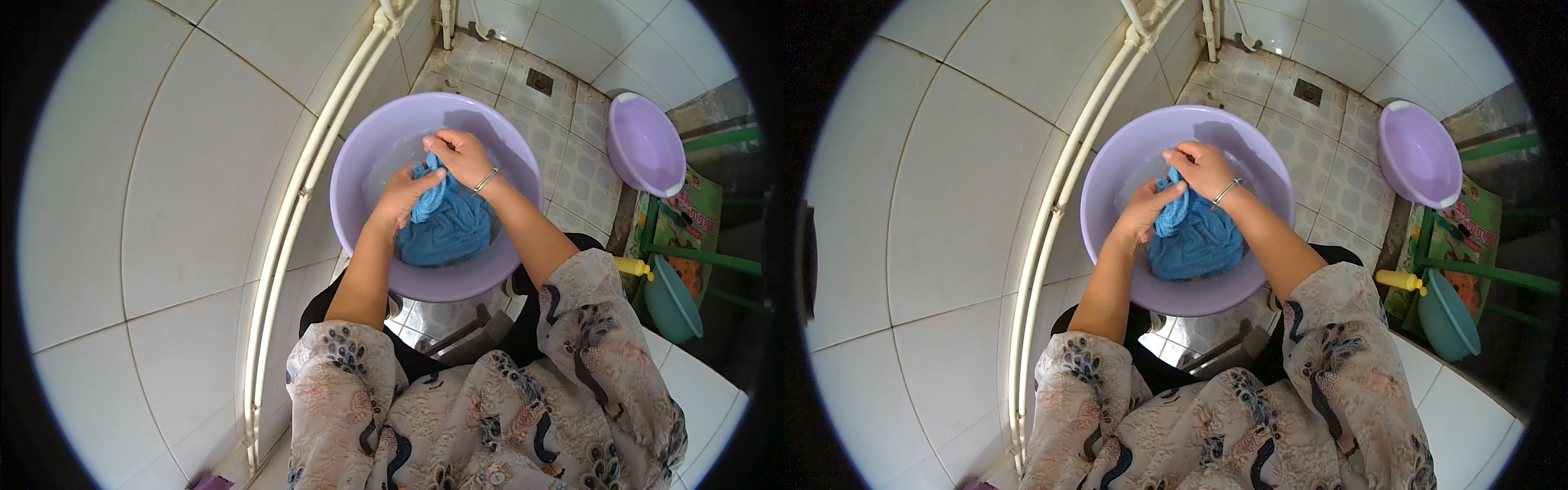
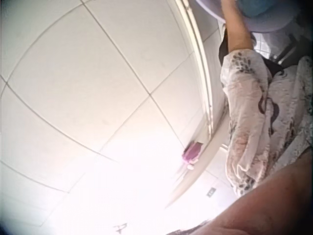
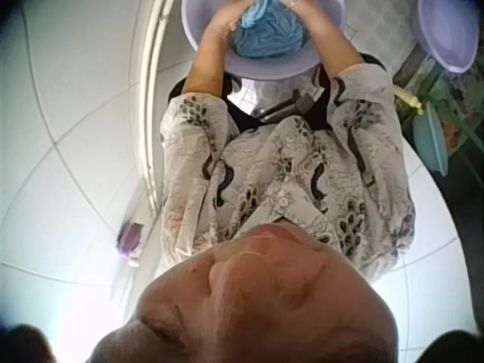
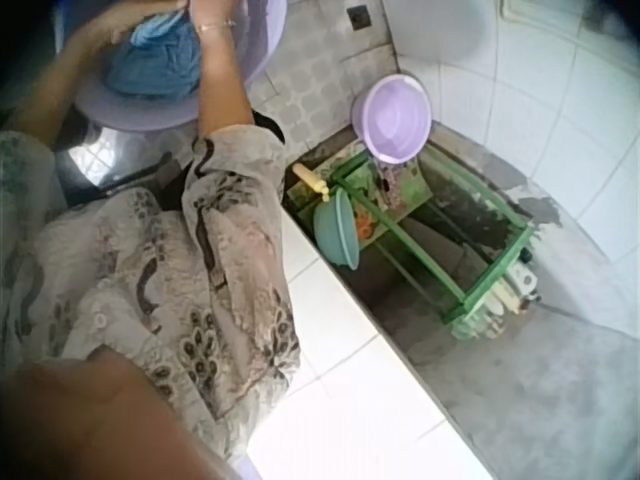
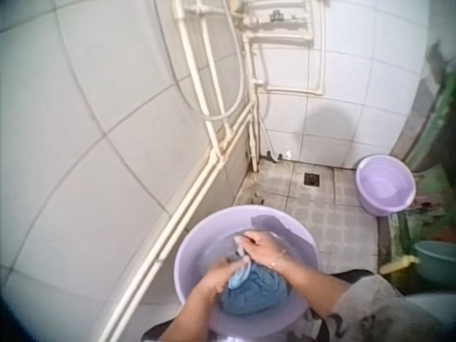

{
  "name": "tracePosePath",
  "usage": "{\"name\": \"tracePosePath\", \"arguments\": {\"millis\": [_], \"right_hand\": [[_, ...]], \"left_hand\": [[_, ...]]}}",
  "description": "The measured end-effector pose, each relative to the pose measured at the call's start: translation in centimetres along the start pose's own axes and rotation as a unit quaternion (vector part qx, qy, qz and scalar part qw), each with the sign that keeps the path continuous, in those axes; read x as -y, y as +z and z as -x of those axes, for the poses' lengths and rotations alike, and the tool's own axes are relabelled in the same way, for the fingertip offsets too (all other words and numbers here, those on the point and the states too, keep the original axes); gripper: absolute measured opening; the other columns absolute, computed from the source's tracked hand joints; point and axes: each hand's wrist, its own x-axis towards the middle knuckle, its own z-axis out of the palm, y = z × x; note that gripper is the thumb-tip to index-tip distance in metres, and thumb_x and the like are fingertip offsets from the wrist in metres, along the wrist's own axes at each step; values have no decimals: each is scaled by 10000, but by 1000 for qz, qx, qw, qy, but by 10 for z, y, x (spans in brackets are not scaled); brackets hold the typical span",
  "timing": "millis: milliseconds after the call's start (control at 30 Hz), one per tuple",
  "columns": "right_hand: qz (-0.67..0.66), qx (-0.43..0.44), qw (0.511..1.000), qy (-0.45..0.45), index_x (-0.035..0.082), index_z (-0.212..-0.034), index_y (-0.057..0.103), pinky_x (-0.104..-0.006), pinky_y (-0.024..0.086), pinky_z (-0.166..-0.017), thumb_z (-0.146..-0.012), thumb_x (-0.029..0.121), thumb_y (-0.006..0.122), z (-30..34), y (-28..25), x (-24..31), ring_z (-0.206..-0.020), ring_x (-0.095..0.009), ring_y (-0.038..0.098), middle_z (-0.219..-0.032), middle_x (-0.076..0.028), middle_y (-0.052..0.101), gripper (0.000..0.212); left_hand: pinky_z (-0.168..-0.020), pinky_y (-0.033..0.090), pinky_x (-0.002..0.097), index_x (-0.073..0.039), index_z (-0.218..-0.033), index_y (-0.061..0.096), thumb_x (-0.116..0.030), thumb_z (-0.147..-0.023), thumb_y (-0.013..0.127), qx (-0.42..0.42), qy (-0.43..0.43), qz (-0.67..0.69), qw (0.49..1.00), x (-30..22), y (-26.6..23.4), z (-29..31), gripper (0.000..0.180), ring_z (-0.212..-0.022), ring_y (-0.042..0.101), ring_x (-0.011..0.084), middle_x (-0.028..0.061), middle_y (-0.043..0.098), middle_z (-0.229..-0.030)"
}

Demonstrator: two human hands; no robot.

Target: The person washes clothes by hand in a purple basin filled with water. They scrub and rinse a blue cloth and a white cloth, wringing out excess water and placing the items on a nearby wall hook.

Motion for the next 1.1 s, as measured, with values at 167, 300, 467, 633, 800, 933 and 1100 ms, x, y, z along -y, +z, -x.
{"name": "tracePosePath", "arguments": {"millis": [167, 300, 467, 633, 800, 933, 1100], "right_hand": [[-82, 12, 975, 207, 0, -1056, 595, -295, 438, -829, -894, 555, 361, 3, -6, -15, -929, -207, 586, -985, -132, 633, 624], [27, 157, 950, 267, -34, -1287, 416, -329, 217, -1056, -837, 708, 142, 40, 4, 2, -1274, -267, 326, -1341, -190, 390, 910], [-203, 228, 910, 280, -7, -1297, 395, -331, 352, -981, -871, 638, 276, 70, -1, 18, -1153, -209, 437, -1262, -145, 460, 782], [-268, 322, 875, 242, -33, -1205, 441, -323, 532, -711, -880, 451, 508, 71, -47, 38, -800, -166, 604, -1032, -101, 590, 587], [-258, 307, 897, 187, -33, -1152, 472, -324, 524, -724, -815, 276, 660, 49, -71, 62, -889, -162, 582, -1012, -99, 590, 493], [-74, 122, 973, 181, -19, -1113, 515, -326, 481, -800, -704, 172, 728, 40, -51, -1, -940, -215, 578, -1002, -134, 601, 499], [204, -92, 958, 177, 28, -1102, 556, -330, 445, -853, -675, 66, 611, 24, -18, -58, -979, -278, 579, -1022, -179, 611, 433]], "left_hand": [[-644, 510, 297, 14, -1090, 517, -127, -850, 541, -21, 6, 82, 996, -29, 15, 21, 280, -752, 608, 174, 99, 610, -911], [-727, 504, 379, -36, -994, 549, -213, -867, 534, -1, 52, 240, 969, -40, 0, 32, 218, -803, 597, 223, 86, 605, -895], [-778, 482, 413, -37, -923, 573, -238, -877, 524, -13, 53, 348, 936, -51, -12, 39, 212, -803, 584, 257, 90, 609, -869], [-851, 449, 447, -15, -967, 554, -240, -917, 452, -48, 87, 365, 926, -46, -18, 35, 252, -876, 572, 267, 114, 605, -946], [-881, 448, 433, 1, -1037, 504, -223, -932, 430, -86, 64, 312, 944, -24, -20, 45, 259, -916, 563, 258, 119, 579, -985], [-879, 454, 424, -16, -1051, 499, -87, -897, 482, -175, 38, 257, 950, -3, 1, 30, 171, -937, 560, 248, 100, 576, -983], [-757, 467, 452, -83, -1025, 500, -29, -857, 500, -206, 14, 118, 971, 40, -30, -16, 176, -872, 567, 254, 80, 574, -969]]}}
